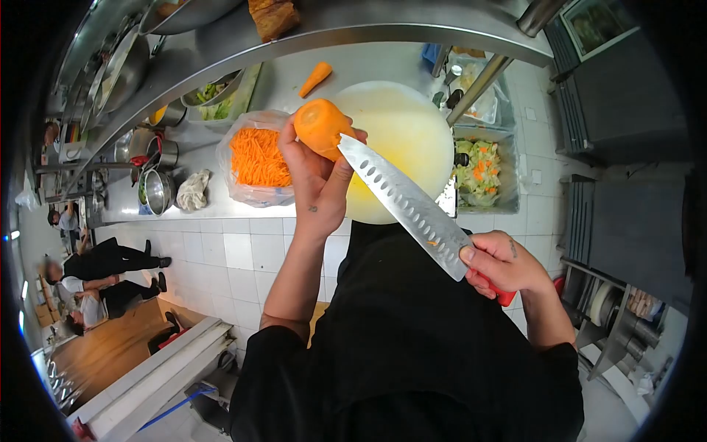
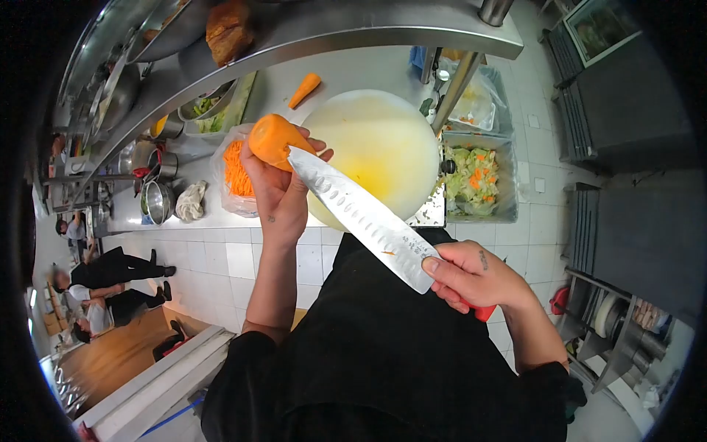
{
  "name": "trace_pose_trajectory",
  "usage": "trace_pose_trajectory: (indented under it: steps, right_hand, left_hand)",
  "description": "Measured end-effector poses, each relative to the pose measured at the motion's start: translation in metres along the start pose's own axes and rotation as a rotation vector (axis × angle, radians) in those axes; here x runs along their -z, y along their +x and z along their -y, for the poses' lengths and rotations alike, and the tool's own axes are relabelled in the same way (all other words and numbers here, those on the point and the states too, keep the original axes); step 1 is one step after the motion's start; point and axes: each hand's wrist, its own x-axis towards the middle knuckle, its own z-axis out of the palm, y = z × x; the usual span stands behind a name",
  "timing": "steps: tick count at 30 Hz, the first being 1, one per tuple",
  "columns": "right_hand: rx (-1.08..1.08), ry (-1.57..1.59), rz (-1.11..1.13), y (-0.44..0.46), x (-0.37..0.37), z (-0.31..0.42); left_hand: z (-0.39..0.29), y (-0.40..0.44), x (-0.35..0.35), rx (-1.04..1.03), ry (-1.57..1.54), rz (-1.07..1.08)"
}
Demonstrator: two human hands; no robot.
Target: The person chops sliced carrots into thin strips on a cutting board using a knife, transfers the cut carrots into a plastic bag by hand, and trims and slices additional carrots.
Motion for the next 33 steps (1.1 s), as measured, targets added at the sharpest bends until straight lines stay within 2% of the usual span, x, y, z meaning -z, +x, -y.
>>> trace_pose_trajectory:
  steps: [2,8,21,30,32,33]
  right_hand:
    - [-0.030,0.072,0.065,0.000,0.001,0.001]
    - [-0.011,0.211,0.133,0.004,0.004,-0.003]
    - [-0.026,0.471,0.240,0.008,0.003,-0.019]
    - [-0.029,0.742,0.318,0.008,-0.002,-0.032]
    - [-0.013,0.963,0.537,0.013,0.001,-0.044]
    - [-0.011,0.961,0.535,0.015,0.000,-0.049]
  left_hand:
    - [0.002,0.004,-0.007,-0.041,0.020,-0.093]
    - [0.010,0.016,-0.014,-0.142,0.062,-0.111]
    - [0.056,0.036,-0.007,-0.312,0.033,-0.036]
    - [0.080,0.053,-0.010,-0.575,0.188,-0.052]
    - [0.087,0.053,-0.011,-0.598,0.190,-0.077]
    - [0.089,0.053,-0.011,-0.601,0.188,-0.077]
